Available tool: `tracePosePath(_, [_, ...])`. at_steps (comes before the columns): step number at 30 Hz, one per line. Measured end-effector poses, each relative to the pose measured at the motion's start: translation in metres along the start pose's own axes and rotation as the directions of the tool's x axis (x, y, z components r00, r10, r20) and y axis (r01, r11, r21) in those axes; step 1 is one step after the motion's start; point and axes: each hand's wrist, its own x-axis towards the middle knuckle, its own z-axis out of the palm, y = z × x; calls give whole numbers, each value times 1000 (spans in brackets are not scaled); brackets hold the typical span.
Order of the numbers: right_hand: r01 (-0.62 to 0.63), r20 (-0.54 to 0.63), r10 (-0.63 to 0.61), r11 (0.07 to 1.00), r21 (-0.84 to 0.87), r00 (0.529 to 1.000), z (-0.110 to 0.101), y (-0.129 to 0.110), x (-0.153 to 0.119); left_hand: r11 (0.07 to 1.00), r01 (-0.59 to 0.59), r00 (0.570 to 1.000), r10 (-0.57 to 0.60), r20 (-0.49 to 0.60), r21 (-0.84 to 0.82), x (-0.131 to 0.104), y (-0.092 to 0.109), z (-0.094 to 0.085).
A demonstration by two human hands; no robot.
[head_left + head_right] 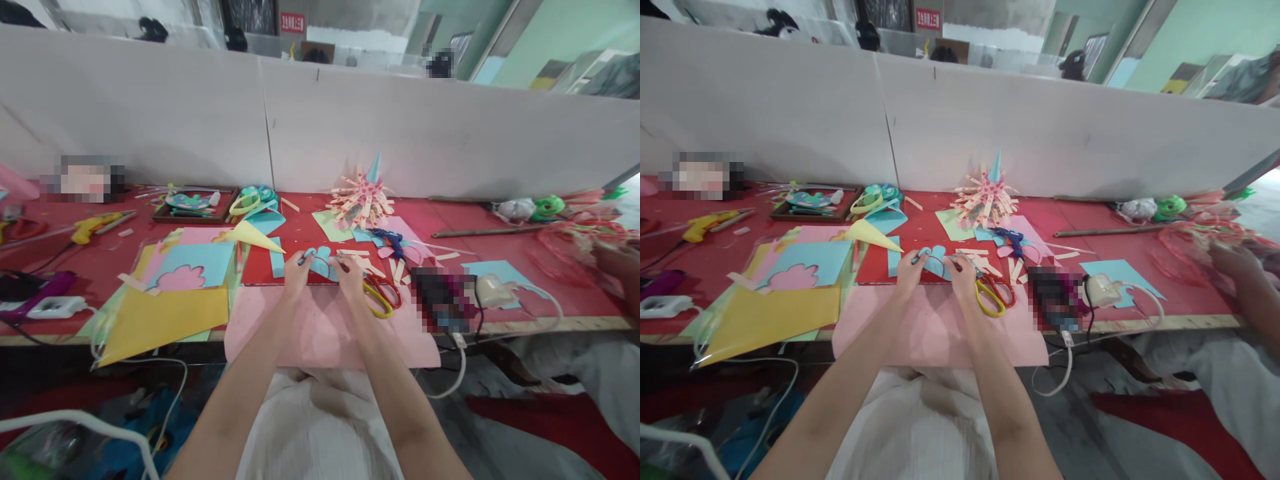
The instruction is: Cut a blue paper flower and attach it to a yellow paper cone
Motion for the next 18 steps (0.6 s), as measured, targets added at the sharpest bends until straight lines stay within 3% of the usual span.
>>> tracePosePath(4, [-15,3,15,1000,-7,1000,-1,-2,0,998,33,999,-33,3,-55,1,-2,0])
tracePosePath(11, [-11,-145,9,1000,-16,989,-4,-4,1,986,79,993,-65,97,-148,0,-2,4])
tracePosePath(15, [-28,-45,29,999,20,999,-2,-2,2,984,82,997,-80,15,-157,2,-5,2])
tracePosePath(18, [-43,-2,43,999,17,999,-1,-2,2,969,99,995,-97,19,-226,4,-7,3])
